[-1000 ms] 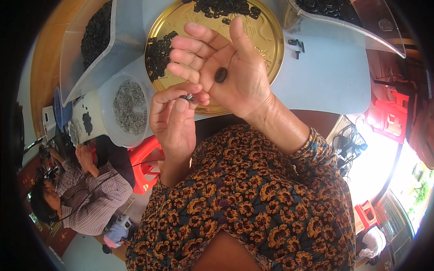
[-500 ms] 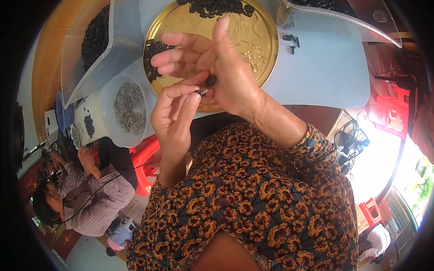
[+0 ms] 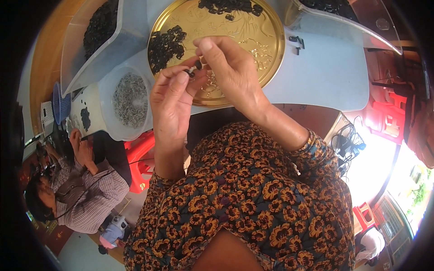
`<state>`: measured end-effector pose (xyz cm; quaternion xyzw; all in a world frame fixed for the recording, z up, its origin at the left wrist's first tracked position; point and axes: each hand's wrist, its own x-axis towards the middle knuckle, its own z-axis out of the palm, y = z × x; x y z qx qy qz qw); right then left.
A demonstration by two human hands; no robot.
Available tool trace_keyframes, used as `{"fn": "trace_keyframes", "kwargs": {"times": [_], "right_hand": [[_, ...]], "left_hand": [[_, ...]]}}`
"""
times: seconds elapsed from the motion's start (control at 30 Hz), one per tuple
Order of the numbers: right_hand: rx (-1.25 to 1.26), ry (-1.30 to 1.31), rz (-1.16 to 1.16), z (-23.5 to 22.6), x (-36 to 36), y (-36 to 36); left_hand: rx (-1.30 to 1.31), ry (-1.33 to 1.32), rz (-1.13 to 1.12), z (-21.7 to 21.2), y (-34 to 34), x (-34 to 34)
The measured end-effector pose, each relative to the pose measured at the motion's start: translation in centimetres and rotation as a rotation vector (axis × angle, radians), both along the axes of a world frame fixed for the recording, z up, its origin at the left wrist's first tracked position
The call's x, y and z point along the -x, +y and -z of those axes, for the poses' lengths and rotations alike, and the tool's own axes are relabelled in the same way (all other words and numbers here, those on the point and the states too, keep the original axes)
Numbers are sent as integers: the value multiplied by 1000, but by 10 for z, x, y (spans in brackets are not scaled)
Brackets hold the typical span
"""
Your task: The person sorts and inspects small black plastic or rubber components by hand on a gold tray.
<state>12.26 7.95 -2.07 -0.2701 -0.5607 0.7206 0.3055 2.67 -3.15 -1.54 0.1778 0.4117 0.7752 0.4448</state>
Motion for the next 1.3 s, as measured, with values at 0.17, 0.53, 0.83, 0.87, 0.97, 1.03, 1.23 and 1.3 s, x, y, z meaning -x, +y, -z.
{"fn": "trace_keyframes", "kwargs": {"times": [0.17, 0.53, 0.83, 0.87, 0.97, 1.03, 1.23, 1.3], "right_hand": [[-77, 53, 17, 3, -4, -13], [-757, 10, 53, -8, 1, 5], [-942, -43, 81, -11, 1, 10], [-941, -42, 82, -10, 2, 11], [-1005, -31, 125, -4, 4, 12], [-832, -57, 63, -5, 3, 12], [157, 96, -116, -9, -1, 14], [237, 116, -133, -8, -3, 14]], "left_hand": [[-60, 1, -89, -1, -3, 8], [-54, -1, -142, -8, 1, -1], [-2, 53, -127, -6, -3, -1], [-2, 54, -127, -6, -4, -1], [9, 43, -125, -2, -7, -2], [-1, 38, -108, -2, -7, -1], [50, 131, -139, -11, -4, -2], [48, 161, -144, -6, -6, 0]]}}
